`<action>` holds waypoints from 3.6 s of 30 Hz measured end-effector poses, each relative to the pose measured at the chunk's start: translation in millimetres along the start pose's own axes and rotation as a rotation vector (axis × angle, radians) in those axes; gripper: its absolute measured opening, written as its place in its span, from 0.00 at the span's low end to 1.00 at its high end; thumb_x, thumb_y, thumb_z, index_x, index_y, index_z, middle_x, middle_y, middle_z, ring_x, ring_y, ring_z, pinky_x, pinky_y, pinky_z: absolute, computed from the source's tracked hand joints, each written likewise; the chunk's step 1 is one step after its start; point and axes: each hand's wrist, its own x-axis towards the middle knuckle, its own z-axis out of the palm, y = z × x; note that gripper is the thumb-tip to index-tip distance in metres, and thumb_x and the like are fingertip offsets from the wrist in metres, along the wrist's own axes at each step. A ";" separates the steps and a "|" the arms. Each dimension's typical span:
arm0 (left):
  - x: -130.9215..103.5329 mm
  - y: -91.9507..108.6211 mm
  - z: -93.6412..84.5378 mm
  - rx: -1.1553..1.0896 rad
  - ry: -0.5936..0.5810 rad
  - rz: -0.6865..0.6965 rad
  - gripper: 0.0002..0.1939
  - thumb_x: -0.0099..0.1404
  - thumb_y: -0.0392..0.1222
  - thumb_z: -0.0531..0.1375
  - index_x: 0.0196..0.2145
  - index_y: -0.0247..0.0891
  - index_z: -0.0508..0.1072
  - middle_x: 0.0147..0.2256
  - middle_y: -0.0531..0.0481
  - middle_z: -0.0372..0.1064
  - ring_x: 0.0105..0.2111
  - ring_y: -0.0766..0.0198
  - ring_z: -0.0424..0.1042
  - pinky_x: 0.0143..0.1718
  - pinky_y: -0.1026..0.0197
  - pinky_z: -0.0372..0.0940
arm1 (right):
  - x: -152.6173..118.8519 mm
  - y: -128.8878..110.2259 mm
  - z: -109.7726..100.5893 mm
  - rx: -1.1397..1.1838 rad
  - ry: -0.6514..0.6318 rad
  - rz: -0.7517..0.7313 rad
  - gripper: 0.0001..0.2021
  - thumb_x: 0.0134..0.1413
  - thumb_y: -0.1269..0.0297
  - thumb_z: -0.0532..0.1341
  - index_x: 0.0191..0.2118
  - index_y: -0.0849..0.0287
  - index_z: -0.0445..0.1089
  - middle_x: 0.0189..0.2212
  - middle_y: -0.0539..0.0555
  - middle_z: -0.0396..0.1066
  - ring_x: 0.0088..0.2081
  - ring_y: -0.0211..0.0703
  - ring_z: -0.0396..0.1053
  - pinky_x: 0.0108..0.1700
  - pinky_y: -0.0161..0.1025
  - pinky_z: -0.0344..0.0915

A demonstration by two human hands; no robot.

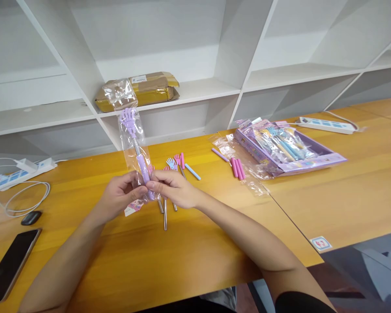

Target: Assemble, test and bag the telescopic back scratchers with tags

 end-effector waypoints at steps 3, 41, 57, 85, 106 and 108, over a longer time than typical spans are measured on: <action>1.6 -1.5 2.9 0.002 -0.061 -0.010 0.21 0.73 0.56 0.65 0.32 0.35 0.76 0.25 0.53 0.69 0.25 0.69 0.68 0.26 0.67 0.65 | -1.5 3.0 2.2 0.028 0.024 0.045 0.24 0.73 0.46 0.61 0.29 0.57 0.61 0.25 0.46 0.62 0.27 0.34 0.58 0.31 0.33 0.57; -9.7 14.0 5.6 -0.209 -0.222 0.098 0.25 0.78 0.54 0.59 0.26 0.36 0.72 0.22 0.50 0.67 0.22 0.67 0.67 0.24 0.64 0.64 | -15.3 -10.2 14.3 0.302 -0.085 0.180 0.27 0.69 0.41 0.62 0.28 0.57 0.61 0.20 0.44 0.57 0.21 0.31 0.51 0.23 0.33 0.51; -2.4 9.1 9.5 -0.197 -0.279 0.085 0.26 0.75 0.60 0.61 0.29 0.35 0.77 0.25 0.48 0.74 0.25 0.65 0.72 0.31 0.62 0.68 | -11.2 -14.7 7.3 -0.060 -0.054 -0.089 0.23 0.78 0.48 0.54 0.34 0.59 0.73 0.28 0.54 0.75 0.32 0.40 0.70 0.40 0.38 0.67; 0.0 4.6 10.6 0.060 -0.125 0.161 0.16 0.71 0.55 0.67 0.35 0.38 0.81 0.31 0.49 0.76 0.32 0.61 0.73 0.37 0.61 0.68 | -5.3 -10.3 -4.5 -0.437 -0.010 -0.235 0.23 0.79 0.52 0.50 0.32 0.56 0.68 0.25 0.49 0.65 0.31 0.40 0.61 0.41 0.40 0.61; 28.4 -25.9 -30.6 -0.155 0.374 0.014 0.15 0.69 0.52 0.68 0.45 0.39 0.81 0.43 0.46 0.80 0.42 0.61 0.77 0.42 0.61 0.71 | -1.5 35.6 10.7 -0.442 -0.722 0.413 0.10 0.69 0.70 0.62 0.45 0.60 0.83 0.35 0.50 0.81 0.32 0.33 0.73 0.36 0.31 0.63; 29.4 -26.6 -33.5 -0.091 0.400 0.023 0.14 0.69 0.51 0.69 0.44 0.38 0.81 0.45 0.45 0.80 0.43 0.60 0.77 0.44 0.60 0.71 | -2.5 38.2 13.8 -0.418 -0.752 0.457 0.12 0.70 0.68 0.61 0.47 0.59 0.83 0.38 0.51 0.82 0.33 0.35 0.75 0.38 0.31 0.64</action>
